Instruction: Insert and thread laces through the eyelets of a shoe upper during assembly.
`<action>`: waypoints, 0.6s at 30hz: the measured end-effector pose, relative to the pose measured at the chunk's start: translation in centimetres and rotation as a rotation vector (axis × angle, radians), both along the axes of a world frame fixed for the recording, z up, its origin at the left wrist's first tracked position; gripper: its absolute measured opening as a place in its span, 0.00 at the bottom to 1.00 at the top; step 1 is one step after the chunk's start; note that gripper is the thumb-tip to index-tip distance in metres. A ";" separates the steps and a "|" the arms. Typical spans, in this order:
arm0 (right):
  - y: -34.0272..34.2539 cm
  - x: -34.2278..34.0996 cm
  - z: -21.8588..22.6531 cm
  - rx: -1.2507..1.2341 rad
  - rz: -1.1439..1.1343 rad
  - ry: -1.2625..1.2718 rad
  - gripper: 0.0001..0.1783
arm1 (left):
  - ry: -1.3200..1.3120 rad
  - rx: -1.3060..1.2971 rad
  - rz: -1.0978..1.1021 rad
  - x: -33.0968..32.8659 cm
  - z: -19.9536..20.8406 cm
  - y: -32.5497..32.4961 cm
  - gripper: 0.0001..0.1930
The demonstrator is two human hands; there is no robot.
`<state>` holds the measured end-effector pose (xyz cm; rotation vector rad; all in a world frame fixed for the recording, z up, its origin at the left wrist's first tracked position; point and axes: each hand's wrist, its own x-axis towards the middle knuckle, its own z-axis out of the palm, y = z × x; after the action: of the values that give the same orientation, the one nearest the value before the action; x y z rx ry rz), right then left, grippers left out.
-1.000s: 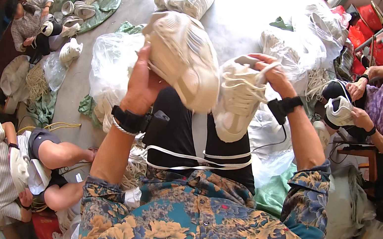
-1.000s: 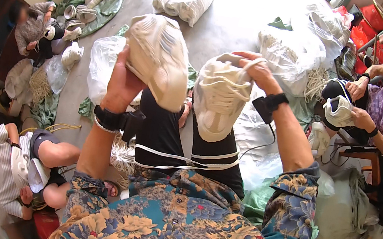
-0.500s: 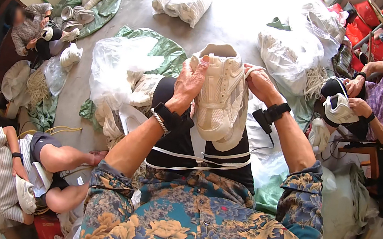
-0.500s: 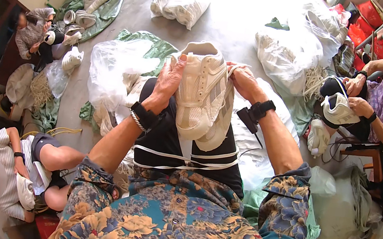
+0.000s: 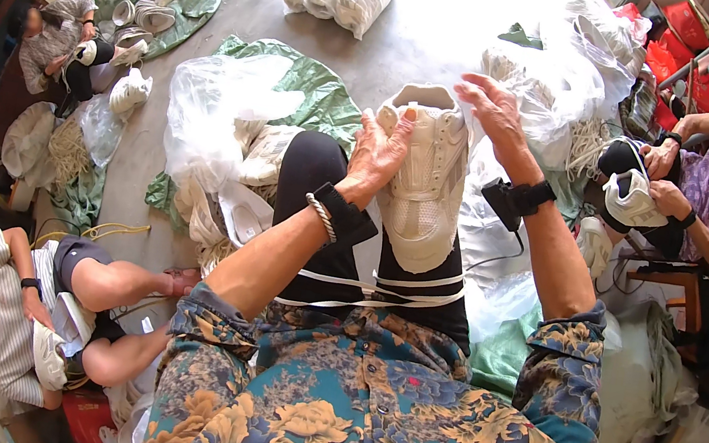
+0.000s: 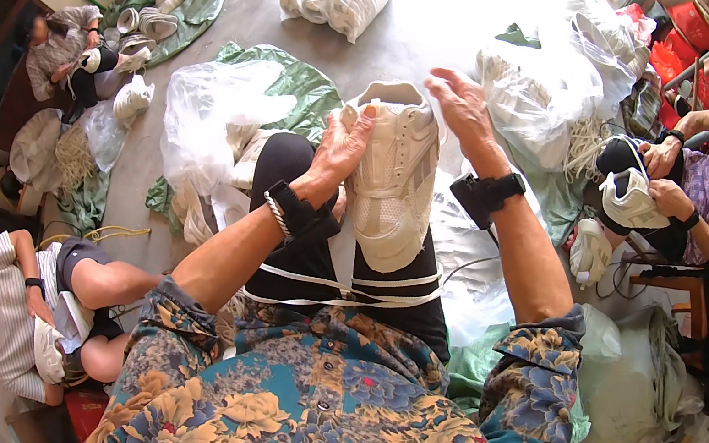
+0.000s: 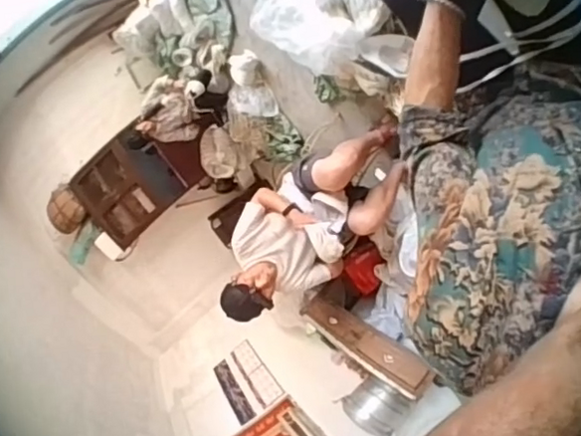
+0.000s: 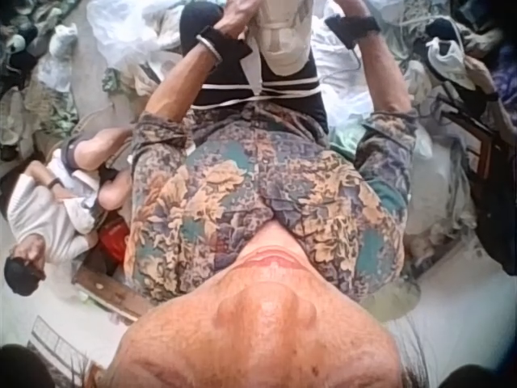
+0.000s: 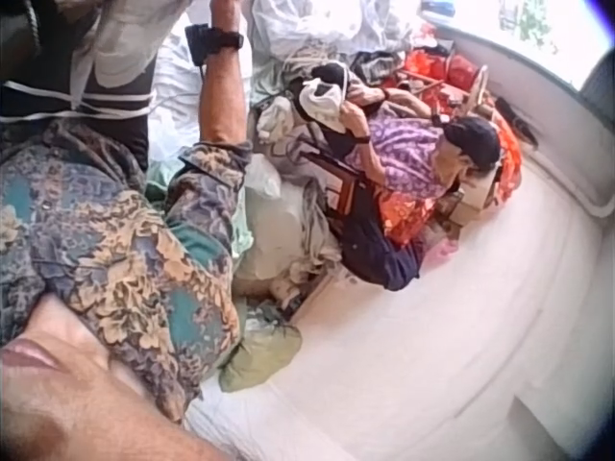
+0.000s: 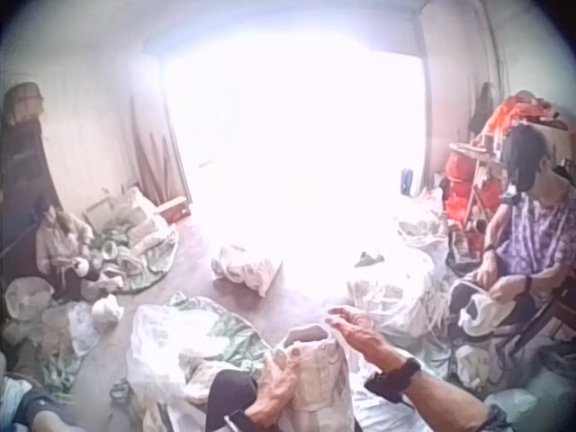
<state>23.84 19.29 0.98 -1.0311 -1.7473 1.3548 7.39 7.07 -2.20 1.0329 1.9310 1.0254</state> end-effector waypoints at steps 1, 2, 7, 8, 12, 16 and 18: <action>-0.5 -0.9 0.0 -0.003 -0.001 -0.002 0.23 | -0.002 -0.003 -0.001 0.4 -0.1 0.1 0.58; -1.1 -1.8 0.0 -0.015 0.114 -0.018 0.25 | -0.013 0.020 -0.008 0.9 -0.1 0.1 0.57; -2.7 -2.2 -2.0 0.334 0.201 -0.291 0.29 | -0.127 0.068 0.004 1.5 -1.6 -0.5 0.54; -3.1 -2.4 -1.8 0.357 0.215 -0.229 0.27 | -0.145 0.118 0.017 1.4 -2.2 -1.0 0.53; -4.8 -2.1 -2.4 0.436 0.166 -0.104 0.24 | -0.154 0.195 -0.034 2.0 -2.9 -4.1 0.50; -5.3 -2.4 -1.9 0.480 0.177 -0.156 0.20 | -0.342 0.123 -0.217 2.5 -1.3 -9.6 0.48; -5.1 -2.9 -1.5 0.508 0.186 -0.184 0.19 | -0.350 0.008 -0.300 3.1 -1.7 -12.8 0.46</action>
<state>20.93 14.19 -0.57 -0.7357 -2.2169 0.8601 10.50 -5.75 -3.92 1.0322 1.4429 0.9684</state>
